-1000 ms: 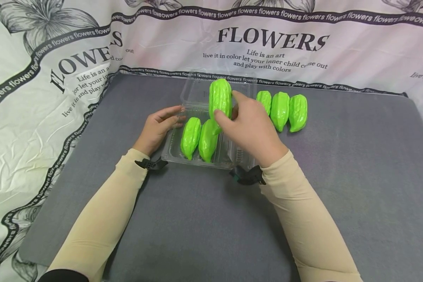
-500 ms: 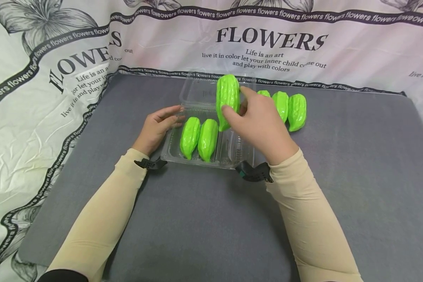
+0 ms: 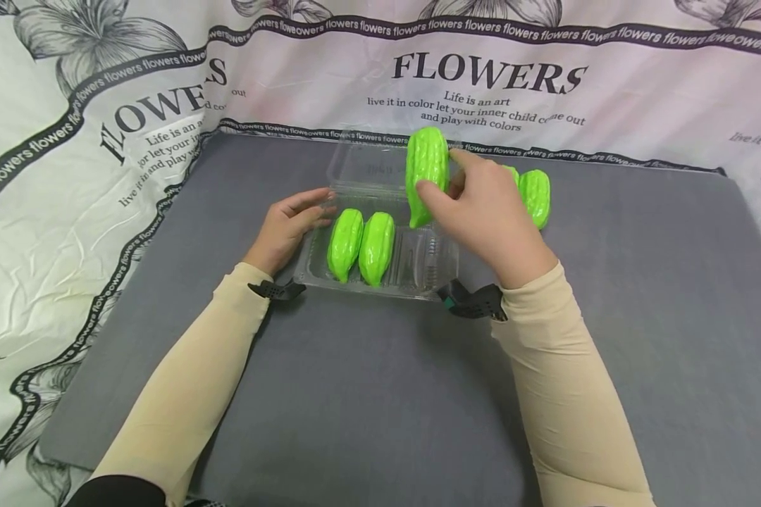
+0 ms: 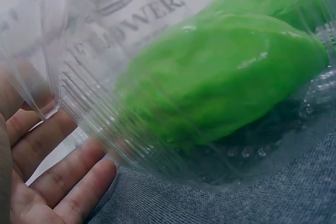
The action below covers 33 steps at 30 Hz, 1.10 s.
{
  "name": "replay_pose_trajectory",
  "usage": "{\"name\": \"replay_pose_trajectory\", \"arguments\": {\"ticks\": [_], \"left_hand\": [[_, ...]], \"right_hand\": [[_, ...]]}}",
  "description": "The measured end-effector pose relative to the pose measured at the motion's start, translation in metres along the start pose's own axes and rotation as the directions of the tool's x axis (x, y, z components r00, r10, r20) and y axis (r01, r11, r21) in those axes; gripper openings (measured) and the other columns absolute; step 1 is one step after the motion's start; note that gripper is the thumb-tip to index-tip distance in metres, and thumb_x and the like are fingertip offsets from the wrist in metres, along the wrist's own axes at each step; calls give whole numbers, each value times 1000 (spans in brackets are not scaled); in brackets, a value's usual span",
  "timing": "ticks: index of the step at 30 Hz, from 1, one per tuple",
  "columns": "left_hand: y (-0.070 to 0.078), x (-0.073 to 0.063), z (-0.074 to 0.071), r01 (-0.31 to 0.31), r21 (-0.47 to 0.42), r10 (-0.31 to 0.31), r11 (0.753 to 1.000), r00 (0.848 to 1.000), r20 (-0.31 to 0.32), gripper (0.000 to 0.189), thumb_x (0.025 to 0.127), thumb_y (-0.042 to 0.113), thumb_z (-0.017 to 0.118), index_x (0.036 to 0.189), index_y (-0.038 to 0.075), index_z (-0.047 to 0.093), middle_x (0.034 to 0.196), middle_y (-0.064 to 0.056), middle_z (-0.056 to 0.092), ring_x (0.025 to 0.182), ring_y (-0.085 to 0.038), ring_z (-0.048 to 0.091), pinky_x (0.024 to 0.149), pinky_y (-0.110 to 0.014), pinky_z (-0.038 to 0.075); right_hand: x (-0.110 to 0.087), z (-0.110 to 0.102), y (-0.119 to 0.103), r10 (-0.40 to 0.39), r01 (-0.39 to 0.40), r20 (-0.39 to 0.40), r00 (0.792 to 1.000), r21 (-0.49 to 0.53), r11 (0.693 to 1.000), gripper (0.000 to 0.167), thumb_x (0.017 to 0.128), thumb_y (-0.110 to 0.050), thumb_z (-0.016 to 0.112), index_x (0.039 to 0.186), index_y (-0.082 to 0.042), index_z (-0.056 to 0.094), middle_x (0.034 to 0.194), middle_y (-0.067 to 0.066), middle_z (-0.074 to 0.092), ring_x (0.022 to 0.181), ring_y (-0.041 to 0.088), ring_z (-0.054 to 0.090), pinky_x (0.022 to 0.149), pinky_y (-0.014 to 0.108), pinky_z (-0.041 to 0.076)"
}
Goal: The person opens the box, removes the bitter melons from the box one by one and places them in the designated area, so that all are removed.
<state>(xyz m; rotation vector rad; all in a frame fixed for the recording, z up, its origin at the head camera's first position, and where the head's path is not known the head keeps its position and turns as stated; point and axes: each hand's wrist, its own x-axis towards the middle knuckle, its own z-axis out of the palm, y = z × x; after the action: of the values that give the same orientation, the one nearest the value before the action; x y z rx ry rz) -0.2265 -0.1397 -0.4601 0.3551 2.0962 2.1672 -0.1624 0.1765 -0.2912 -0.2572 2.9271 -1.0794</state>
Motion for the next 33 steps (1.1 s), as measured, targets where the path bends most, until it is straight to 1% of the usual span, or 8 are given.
{"name": "replay_pose_trajectory", "arguments": {"ticks": [4,8,11,16,19,23,29,33], "left_hand": [[-1,0,-2,-10,7,10,1000,1000,-11,43,107,9,60,149,2,58,149,-15,61,133,-32,62,108,-43,55],[0,-1,-3,-13,11,13,1000,1000,-10,43,107,10,60,149,2,58,149,-14,61,133,-31,63,107,-44,55],[1,-1,-3,-6,7,6,1000,1000,-12,43,107,10,61,149,2,58,149,-14,61,132,-31,63,107,-44,55],[1,0,-2,-3,14,4,1000,1000,-20,43,106,9,60,149,2,58,149,-14,61,132,-31,63,106,-43,56],[0,1,-2,-6,20,6,1000,1000,-17,43,106,9,60,149,2,58,149,-15,61,132,-31,63,106,-42,56],[0,1,0,-8,28,8,1000,1000,-12,43,107,9,60,149,1,58,149,-15,61,132,-31,63,106,-42,56],[2,1,3,-8,24,8,1000,1000,-9,43,107,8,60,149,1,58,149,-16,60,132,-32,63,106,-41,56],[3,-1,5,-12,14,12,1000,1000,-4,43,106,8,59,149,0,57,149,-17,60,132,-34,63,106,-42,56]], "right_hand": [[-3,-8,5,28,-28,-5,1000,-13,1000,66,102,-48,57,157,-11,51,107,18,76,87,27,68,64,33,51],[-10,-17,15,55,-55,-28,998,-19,998,62,102,-47,56,152,-12,56,104,18,76,83,25,67,61,30,50],[-15,-22,24,61,-62,-52,997,-27,998,56,101,-45,56,146,-12,61,100,17,76,78,22,66,59,28,49],[-24,-29,38,69,-72,-62,996,-51,996,59,103,-46,55,148,-9,59,102,20,76,78,20,67,59,26,48],[-28,-31,45,85,-89,-58,995,-60,994,64,103,-47,55,153,-6,54,105,22,76,80,21,68,61,27,48],[-35,-33,53,108,-112,-55,993,-75,991,71,103,-48,55,158,-4,47,108,24,76,86,28,68,64,31,48],[-41,-31,61,116,-119,-41,992,-88,989,74,104,-48,55,156,3,46,110,26,74,92,33,67,70,38,49],[-41,-30,65,127,-128,-17,992,-90,988,77,104,-50,54,157,4,43,113,27,74,95,36,68,72,40,50]]}}
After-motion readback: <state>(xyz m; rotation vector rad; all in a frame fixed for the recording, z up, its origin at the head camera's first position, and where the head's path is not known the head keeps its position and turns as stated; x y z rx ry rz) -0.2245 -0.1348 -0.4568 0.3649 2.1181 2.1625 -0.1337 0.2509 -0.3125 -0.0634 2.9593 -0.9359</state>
